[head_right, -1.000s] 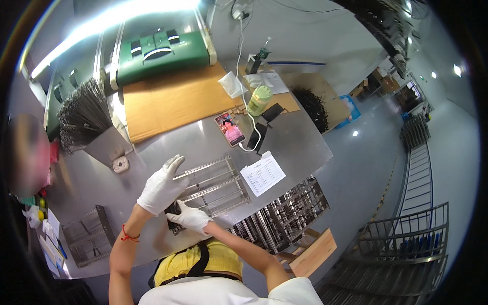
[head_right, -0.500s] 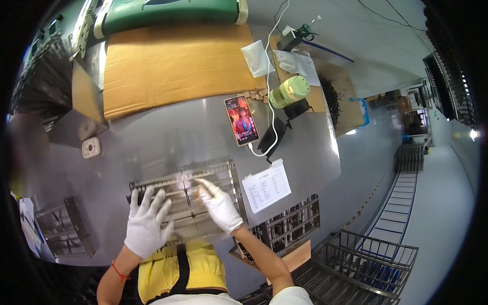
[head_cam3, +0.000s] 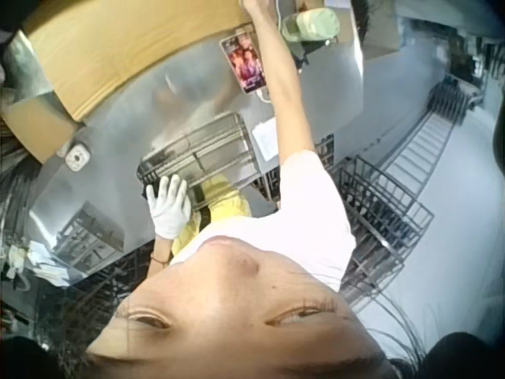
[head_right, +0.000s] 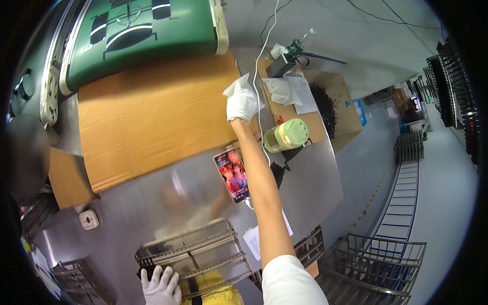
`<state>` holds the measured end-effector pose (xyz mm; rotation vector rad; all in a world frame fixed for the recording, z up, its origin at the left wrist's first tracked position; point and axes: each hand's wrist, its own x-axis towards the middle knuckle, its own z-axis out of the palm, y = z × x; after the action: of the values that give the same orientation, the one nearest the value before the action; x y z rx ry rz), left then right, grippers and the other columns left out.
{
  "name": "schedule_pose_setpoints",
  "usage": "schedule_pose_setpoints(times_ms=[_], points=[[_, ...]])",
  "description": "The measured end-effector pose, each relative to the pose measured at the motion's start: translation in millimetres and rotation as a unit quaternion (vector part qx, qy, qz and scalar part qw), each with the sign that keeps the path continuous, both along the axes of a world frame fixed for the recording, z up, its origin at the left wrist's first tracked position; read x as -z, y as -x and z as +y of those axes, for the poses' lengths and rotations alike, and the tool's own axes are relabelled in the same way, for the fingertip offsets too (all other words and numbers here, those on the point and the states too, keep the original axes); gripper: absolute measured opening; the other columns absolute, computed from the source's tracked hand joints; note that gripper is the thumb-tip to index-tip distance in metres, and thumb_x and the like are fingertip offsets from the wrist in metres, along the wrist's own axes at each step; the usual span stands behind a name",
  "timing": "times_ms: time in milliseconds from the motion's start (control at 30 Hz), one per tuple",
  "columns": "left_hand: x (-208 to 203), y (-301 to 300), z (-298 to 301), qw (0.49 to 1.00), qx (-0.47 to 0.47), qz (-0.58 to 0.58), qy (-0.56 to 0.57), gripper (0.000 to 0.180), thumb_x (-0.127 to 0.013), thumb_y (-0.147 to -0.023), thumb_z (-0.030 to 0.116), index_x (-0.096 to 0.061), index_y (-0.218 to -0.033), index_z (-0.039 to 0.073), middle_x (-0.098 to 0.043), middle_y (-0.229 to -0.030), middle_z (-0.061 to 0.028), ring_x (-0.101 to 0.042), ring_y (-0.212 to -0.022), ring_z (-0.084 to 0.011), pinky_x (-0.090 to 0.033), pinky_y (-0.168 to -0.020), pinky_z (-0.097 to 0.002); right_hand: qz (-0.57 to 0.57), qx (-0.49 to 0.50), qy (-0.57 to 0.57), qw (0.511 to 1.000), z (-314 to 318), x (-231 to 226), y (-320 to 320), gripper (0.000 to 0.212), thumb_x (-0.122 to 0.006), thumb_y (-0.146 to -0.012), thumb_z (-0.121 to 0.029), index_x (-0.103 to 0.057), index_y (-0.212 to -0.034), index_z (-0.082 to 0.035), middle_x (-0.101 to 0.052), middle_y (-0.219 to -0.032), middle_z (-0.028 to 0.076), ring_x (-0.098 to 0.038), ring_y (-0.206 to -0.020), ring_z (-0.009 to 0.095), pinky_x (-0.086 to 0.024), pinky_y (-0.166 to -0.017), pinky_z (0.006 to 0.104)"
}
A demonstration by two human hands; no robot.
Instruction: The person assembles sunglasses by inserting black frames into a metal rack, then attaching arms to each frame. The person handles multiple frames and arms, placing completed units into the rack and occasionally adjusting the rack position.
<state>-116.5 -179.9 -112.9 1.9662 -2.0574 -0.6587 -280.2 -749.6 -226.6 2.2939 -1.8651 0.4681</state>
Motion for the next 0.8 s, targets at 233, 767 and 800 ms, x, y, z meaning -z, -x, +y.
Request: schedule_pose_setpoints(times_ms=[233, 767, 800], points=[[5.8, 4.3, 4.6, 1.000, -0.008, -0.020, -0.005, 0.036, -0.064, -0.081, 0.025, -0.070, -0.117, 0.019, -0.064, -0.129, -0.0007, -0.053, -0.127, -0.0243, -0.029, -0.110, -0.0597, -0.144, -0.061, 0.375, 0.914, 6.4, -94.2, -5.2, 0.053, -0.073, -0.076, 0.005, -0.070, -0.122, -0.019, -0.068, -0.089, 0.012, -0.063, -0.074, 0.030, -0.049, -0.063, 0.0413], [28.8, 0.5, 36.2, 0.992, 0.070, -0.073, -0.070, 0.052, -0.046, -0.094, 0.043, -0.054, -0.141, 0.022, -0.050, -0.149, -0.0004, -0.038, -0.144, -0.0242, -0.019, -0.116, -0.0636, -0.251, -0.305, 0.075, 0.916, -53.1, -125.4, -228.8, 0.065, -0.077, -0.077, -0.037, -0.058, -0.133, -0.009, -0.058, -0.133, 0.022, -0.059, -0.117, 0.036, -0.047, -0.100, 0.0417], [27.8, 2.4, 37.1, 0.992, 0.068, -0.067, -0.088, 0.053, -0.045, -0.095, 0.043, -0.052, -0.143, 0.022, -0.048, -0.151, -0.0005, -0.035, -0.146, -0.0245, -0.018, -0.116, -0.0639, -0.151, -0.343, 0.096, 0.922, -50.7, -137.7, -256.9, 0.077, -0.078, -0.075, -0.043, -0.053, -0.140, -0.011, -0.056, -0.137, 0.022, -0.058, -0.120, 0.036, -0.044, -0.104, 0.0430]])
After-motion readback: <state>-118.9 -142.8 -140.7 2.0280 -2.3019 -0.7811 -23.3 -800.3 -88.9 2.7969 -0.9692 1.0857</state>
